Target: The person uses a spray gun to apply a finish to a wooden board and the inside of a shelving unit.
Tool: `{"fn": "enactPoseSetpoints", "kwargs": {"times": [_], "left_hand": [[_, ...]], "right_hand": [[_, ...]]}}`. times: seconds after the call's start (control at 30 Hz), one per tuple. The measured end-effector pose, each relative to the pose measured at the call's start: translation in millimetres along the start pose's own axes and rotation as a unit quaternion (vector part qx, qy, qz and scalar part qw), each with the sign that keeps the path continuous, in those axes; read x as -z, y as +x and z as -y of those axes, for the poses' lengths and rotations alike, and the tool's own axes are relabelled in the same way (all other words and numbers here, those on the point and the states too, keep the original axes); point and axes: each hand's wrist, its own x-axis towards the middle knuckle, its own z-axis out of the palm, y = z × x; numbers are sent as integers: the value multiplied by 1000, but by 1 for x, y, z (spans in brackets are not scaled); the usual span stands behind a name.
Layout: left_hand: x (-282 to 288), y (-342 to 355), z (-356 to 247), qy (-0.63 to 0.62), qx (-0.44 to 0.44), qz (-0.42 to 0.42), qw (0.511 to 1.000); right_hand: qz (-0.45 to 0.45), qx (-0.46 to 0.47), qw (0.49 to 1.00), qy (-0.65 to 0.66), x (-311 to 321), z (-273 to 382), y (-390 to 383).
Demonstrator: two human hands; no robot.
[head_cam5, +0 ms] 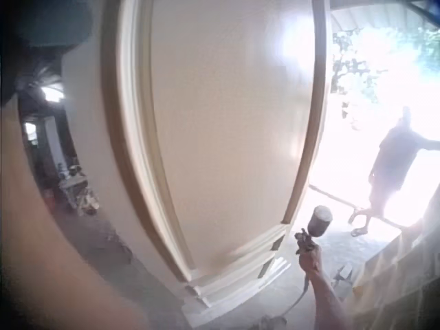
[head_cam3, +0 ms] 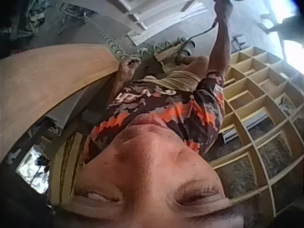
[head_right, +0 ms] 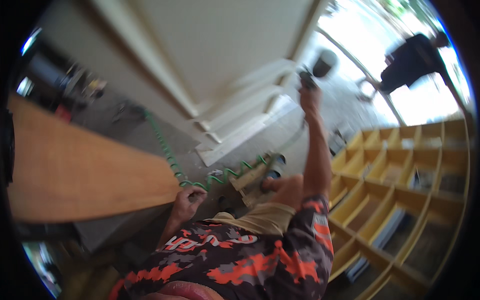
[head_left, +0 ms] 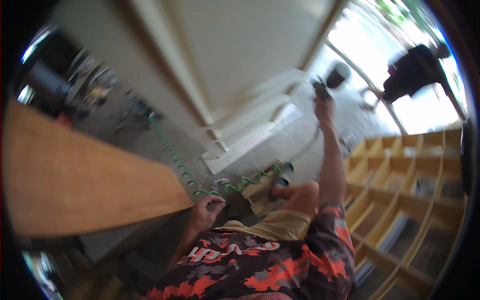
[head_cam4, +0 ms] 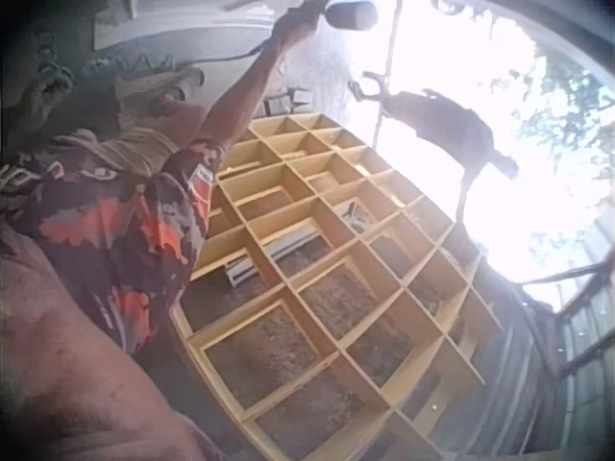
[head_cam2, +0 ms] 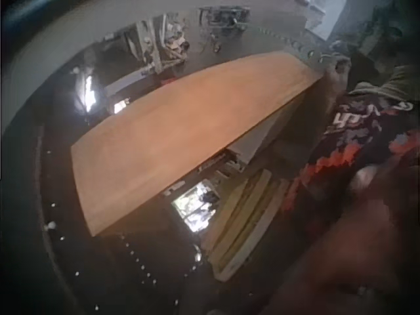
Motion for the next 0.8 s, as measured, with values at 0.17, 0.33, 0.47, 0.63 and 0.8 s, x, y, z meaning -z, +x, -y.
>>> {"fn": "enactPoseSetpoints", "kwargs": {"times": [0.17, 0.33, 0.47, 0.63, 0.8], "left_hand": [[22, -2, 4, 30, 7, -12, 999], [30, -25, 26, -14, 4, -33, 999], [35, -34, 26, -7, 35, -41, 999], [38, -38, 39, -9, 25, -40, 999], [46, -43, 44, 11, 27, -43, 999]], "right_hand": [[19, 311, 948, -66, -2, -18, -70], [75, 123, 989, 45, -16, 31, -175], [60, 87, 992, 65, -12, 52, -241], [43, 89, 994, 45, 0, 48, -304], [51, 180, 982, -25, 0, 52, -356]]}}
